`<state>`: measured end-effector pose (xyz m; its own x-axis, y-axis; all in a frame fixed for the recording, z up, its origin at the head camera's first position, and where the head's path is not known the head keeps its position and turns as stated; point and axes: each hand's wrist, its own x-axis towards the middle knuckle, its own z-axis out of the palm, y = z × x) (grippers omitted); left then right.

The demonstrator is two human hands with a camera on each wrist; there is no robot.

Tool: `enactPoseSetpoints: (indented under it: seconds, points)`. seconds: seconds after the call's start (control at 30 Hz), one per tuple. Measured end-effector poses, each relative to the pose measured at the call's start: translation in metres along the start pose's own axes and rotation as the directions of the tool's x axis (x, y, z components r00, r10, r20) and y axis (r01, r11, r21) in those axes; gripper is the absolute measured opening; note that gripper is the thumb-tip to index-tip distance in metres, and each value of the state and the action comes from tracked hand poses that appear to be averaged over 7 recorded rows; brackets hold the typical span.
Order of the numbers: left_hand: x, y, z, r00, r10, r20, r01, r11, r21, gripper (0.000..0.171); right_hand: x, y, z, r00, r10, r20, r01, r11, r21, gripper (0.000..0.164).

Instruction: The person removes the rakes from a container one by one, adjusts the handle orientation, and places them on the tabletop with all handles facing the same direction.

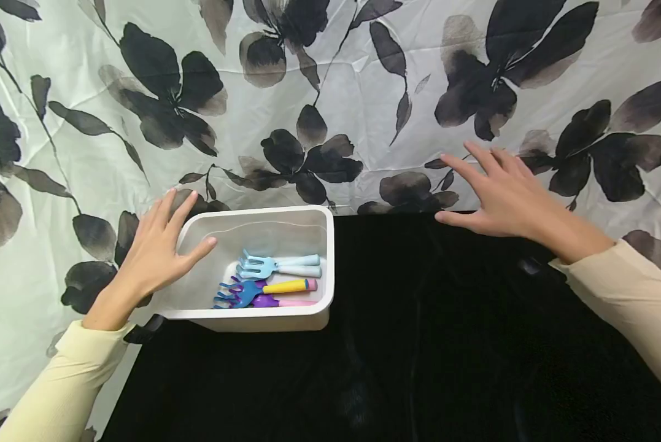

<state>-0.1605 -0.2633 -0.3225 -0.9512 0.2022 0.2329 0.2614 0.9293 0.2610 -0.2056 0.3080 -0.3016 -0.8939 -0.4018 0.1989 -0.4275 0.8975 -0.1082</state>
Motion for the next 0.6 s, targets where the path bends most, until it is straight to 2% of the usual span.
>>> enactPoseSetpoints:
  seconds: [0.17, 0.3, 0.43, 0.6]
  points:
    - [-0.026, -0.020, 0.001, 0.999, -0.030, 0.034, 0.036, 0.983, -0.180, 0.092, 0.026, -0.026, -0.011, 0.992, -0.124, 0.038, 0.120, 0.988, 0.098, 0.099]
    - [-0.054, -0.035, 0.008, 0.998, -0.054, 0.042, 0.064, 0.957, -0.282, 0.094, 0.047, -0.048, -0.009, 0.971, -0.223, 0.080, 0.206, 0.961, 0.182, 0.095]
    - [-0.081, -0.044, 0.018, 0.994, -0.095, 0.054, 0.108, 0.914, -0.390, 0.096, 0.070, -0.071, -0.002, 0.944, -0.311, 0.109, 0.282, 0.934, 0.221, 0.086]
    - [-0.107, -0.047, 0.034, 0.986, -0.142, 0.085, 0.166, 0.861, -0.480, 0.096, 0.094, -0.103, 0.011, 0.906, -0.389, 0.166, 0.345, 0.907, 0.244, 0.080]
